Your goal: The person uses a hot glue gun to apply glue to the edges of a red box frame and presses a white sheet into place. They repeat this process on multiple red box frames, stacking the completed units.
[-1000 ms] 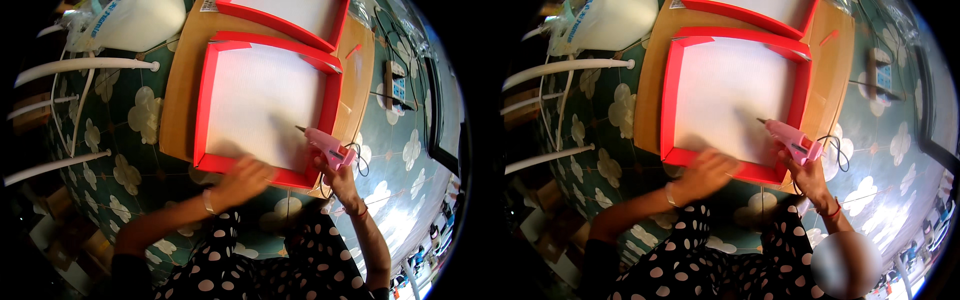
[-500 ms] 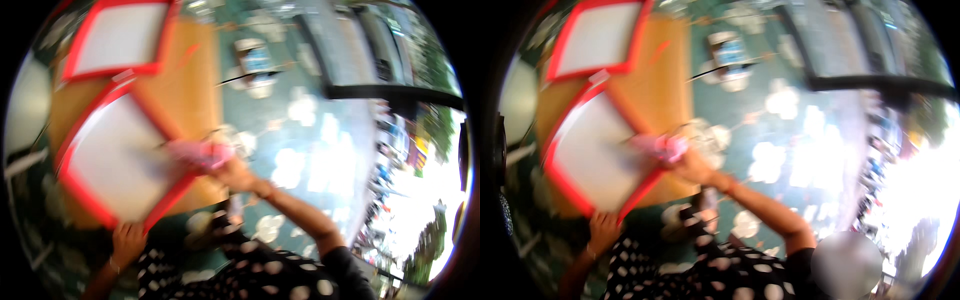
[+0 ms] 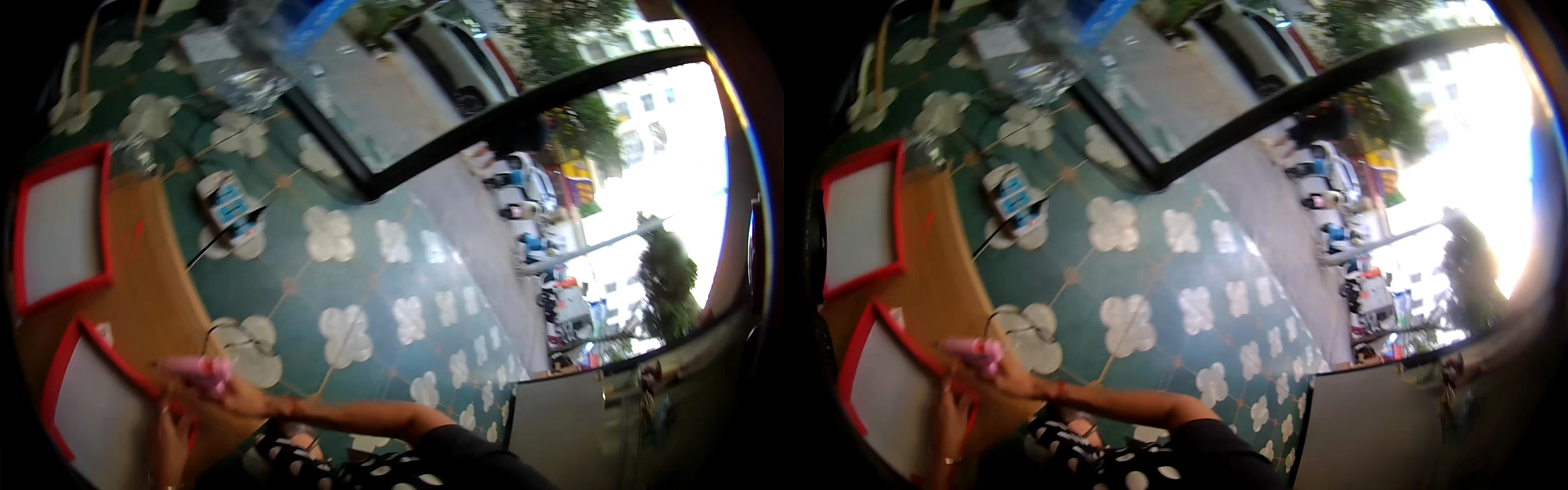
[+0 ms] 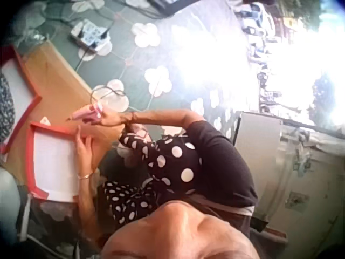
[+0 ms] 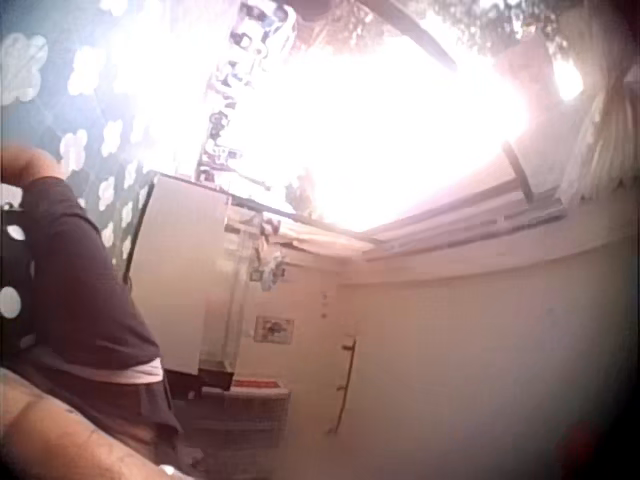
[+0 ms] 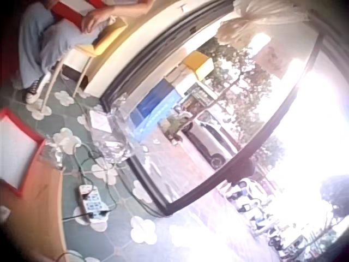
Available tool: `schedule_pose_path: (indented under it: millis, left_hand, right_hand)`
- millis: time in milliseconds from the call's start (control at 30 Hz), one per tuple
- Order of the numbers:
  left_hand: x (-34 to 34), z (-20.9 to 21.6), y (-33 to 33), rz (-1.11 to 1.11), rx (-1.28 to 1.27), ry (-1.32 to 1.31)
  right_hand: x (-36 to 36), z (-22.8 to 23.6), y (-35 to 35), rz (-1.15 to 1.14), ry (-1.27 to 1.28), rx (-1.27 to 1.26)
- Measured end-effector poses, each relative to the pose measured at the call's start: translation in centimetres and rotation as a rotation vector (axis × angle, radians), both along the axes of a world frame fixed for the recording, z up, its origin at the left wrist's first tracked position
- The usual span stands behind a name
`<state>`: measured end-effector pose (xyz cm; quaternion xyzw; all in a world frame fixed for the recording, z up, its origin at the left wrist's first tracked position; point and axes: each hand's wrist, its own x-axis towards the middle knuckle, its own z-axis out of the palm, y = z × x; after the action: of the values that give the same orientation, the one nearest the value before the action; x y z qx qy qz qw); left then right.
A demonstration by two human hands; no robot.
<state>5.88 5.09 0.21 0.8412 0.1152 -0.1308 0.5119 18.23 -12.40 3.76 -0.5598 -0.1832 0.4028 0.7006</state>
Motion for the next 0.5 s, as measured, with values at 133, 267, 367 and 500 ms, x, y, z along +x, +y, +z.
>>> schedule_pose_path:
  millis: [133,267,367,500]
  left_hand:
    - [4.7,4.0,0.0,-0.52,0.498,-0.149]
    - [5.9,3.5,1.5,-0.58,0.822,-0.323]
    - [6.7,3.9,1.8,-0.78,1.273,-0.449]
    - [8.9,2.6,1.8,-0.698,1.144,-0.766]
  right_hand:
    - [2.1,1.0,-2.9,-0.141,-0.03,-0.069]
    - [1.8,3.7,-2.0,-0.237,-0.105,-0.322]
    - [2.9,4.2,-1.8,-0.165,-0.084,-0.41]
    - [2.6,3.7,-3.6,-0.201,-0.024,-0.462]
